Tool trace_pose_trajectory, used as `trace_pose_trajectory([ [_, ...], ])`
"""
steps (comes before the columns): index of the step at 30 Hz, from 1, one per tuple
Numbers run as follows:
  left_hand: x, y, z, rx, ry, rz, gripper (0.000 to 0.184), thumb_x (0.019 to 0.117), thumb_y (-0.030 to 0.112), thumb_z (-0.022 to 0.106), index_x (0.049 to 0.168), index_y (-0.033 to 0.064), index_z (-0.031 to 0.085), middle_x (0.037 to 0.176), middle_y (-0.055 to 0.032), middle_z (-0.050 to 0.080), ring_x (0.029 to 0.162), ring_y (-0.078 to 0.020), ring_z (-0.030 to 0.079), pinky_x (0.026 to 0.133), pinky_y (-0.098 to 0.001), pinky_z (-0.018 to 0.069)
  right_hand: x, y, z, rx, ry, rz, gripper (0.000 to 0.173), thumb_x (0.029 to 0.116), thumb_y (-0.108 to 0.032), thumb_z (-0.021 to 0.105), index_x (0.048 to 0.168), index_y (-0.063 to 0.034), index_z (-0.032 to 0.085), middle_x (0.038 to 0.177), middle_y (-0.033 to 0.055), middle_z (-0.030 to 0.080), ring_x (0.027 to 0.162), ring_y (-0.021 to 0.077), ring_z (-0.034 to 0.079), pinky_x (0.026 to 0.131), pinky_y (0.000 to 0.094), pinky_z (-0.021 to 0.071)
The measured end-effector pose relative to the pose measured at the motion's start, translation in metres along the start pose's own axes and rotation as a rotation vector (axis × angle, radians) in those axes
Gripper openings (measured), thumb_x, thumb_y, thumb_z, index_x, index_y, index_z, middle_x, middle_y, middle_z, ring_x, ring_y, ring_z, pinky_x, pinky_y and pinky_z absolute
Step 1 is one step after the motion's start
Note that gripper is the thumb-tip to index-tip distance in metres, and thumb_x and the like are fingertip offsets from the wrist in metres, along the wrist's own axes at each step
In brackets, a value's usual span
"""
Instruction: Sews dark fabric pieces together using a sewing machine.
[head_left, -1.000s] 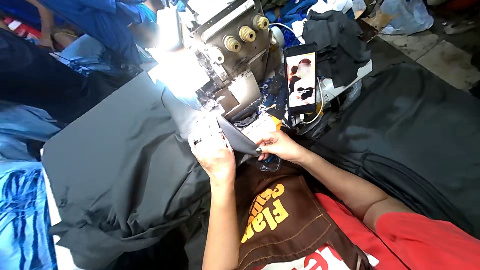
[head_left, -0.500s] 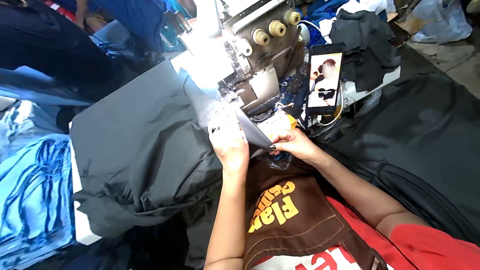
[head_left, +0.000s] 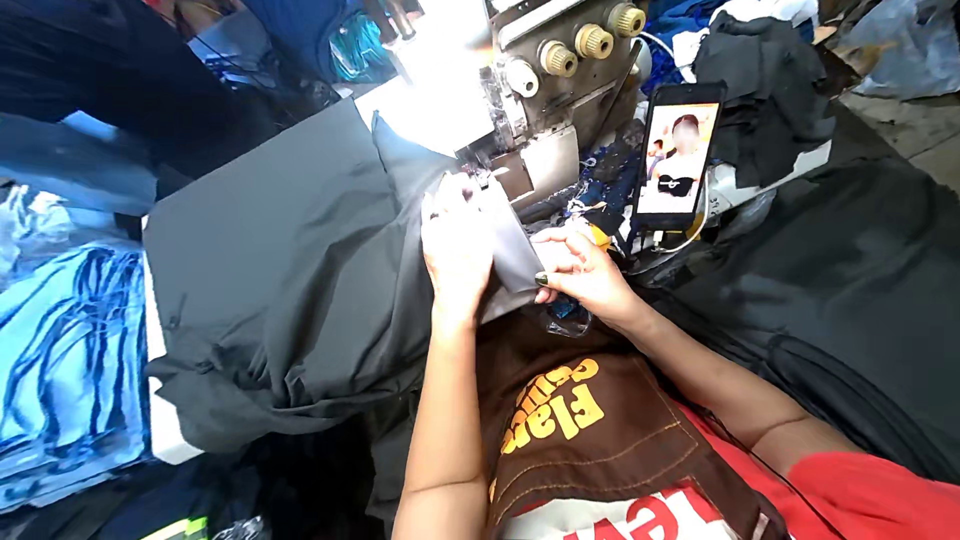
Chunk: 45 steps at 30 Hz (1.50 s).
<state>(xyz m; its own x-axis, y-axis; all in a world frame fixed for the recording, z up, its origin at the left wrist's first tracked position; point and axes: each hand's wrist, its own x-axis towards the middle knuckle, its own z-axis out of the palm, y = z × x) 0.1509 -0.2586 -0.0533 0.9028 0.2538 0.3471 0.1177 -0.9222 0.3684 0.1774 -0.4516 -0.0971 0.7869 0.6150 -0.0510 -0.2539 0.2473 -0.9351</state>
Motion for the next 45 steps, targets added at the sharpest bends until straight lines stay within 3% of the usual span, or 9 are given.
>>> trace_pose_trajectory([
  [5,0.071,-0.037,-0.008,-0.024,-0.131,-0.126,0.043,0.1022,0.028,0.056,0.139,0.0056,0.054,0.130,-0.0196,0.065,0.122,-0.0357,0.063,0.101,-0.0571,0.0497,0.041,-0.007,0.014,-0.205,0.062,-0.238,0.041,0.0940,0.007,0.063,0.134,0.0006,0.059,0.085,0.0092,0.072,0.065,0.0141,0.070,0.062,0.0299,0.0626],
  [16,0.129,-0.089,-0.001,-0.088,-0.002,-0.363,0.045,0.1052,0.020,0.051,0.147,0.0031,0.046,0.138,-0.0225,0.061,0.128,-0.0356,0.061,0.109,-0.0513,0.0469,0.075,0.006,0.022,-0.758,0.217,-0.582,0.029,0.1000,-0.003,0.058,0.126,-0.0033,0.072,0.110,0.0115,0.076,0.081,0.0133,0.072,0.077,0.0308,0.0613],
  [21,0.049,-0.080,-0.022,-0.233,0.492,-0.308,0.046,0.1023,0.009,0.050,0.145,-0.0058,0.043,0.133,-0.0219,0.059,0.117,-0.0245,0.062,0.098,-0.0358,0.0528,0.084,-0.023,0.038,-0.825,0.179,-0.714,0.020,0.0965,-0.002,0.063,0.111,-0.0018,0.077,0.106,0.0135,0.076,0.099,0.0213,0.074,0.091,0.0367,0.0594],
  [25,-0.019,-0.058,-0.044,-0.391,0.868,0.027,0.041,0.0991,-0.004,0.053,0.135,-0.0145,0.036,0.130,-0.0173,0.055,0.119,-0.0162,0.058,0.099,-0.0320,0.0518,0.104,-0.042,0.067,-0.995,-0.019,-0.631,0.040,0.0995,-0.017,0.065,0.137,-0.0031,0.064,0.128,0.0171,0.069,0.116,0.0299,0.067,0.100,0.0458,0.0541],
  [29,-0.044,-0.099,-0.067,-0.241,0.691,0.094,0.027,0.1048,0.003,0.046,0.124,-0.0158,0.047,0.113,-0.0208,0.063,0.107,-0.0184,0.064,0.095,-0.0332,0.0529,0.096,-0.033,0.068,-1.031,-0.184,-0.631,0.015,0.0980,-0.014,0.066,0.102,-0.0027,0.076,0.097,0.0147,0.071,0.094,0.0289,0.071,0.081,0.0459,0.0588],
  [35,-0.038,-0.178,-0.051,0.111,-0.040,-0.616,0.058,0.1008,0.033,0.063,0.140,-0.0083,0.052,0.135,-0.0370,0.056,0.129,-0.0544,0.052,0.107,-0.0679,0.0383,0.073,-0.019,0.003,-1.188,-0.017,-0.557,0.018,0.1011,-0.013,0.062,0.101,0.0021,0.072,0.100,0.0186,0.068,0.092,0.0333,0.071,0.079,0.0500,0.0595],
  [40,0.023,-0.155,-0.110,-0.098,0.163,-0.400,0.045,0.1102,0.025,0.040,0.135,-0.0103,0.052,0.125,-0.0298,0.062,0.109,-0.0380,0.065,0.098,-0.0557,0.0504,0.057,-0.046,0.012,-0.993,-0.064,-0.636,0.013,0.0985,-0.007,0.064,0.099,0.0009,0.074,0.096,0.0147,0.072,0.093,0.0253,0.071,0.086,0.0415,0.0583],
  [42,0.055,-0.180,-0.149,-0.185,0.321,-0.271,0.043,0.1107,0.032,0.037,0.135,-0.0012,0.051,0.108,-0.0104,0.064,0.073,-0.0133,0.064,0.069,-0.0349,0.0585,0.048,-0.060,0.022,-0.894,-0.095,-0.658,0.013,0.0981,-0.007,0.064,0.097,0.0009,0.074,0.094,0.0136,0.073,0.089,0.0215,0.071,0.083,0.0380,0.0582],
  [45,0.078,-0.227,-0.179,-0.386,0.282,-0.174,0.035,0.1086,0.035,0.047,0.131,0.0085,0.054,0.095,0.0026,0.066,0.065,-0.0045,0.066,0.061,-0.0278,0.0607,0.032,-0.081,0.035,-0.735,-0.142,-0.561,0.013,0.0980,-0.009,0.065,0.096,0.0012,0.073,0.085,0.0094,0.069,0.068,0.0115,0.063,0.066,0.0285,0.0546],
])
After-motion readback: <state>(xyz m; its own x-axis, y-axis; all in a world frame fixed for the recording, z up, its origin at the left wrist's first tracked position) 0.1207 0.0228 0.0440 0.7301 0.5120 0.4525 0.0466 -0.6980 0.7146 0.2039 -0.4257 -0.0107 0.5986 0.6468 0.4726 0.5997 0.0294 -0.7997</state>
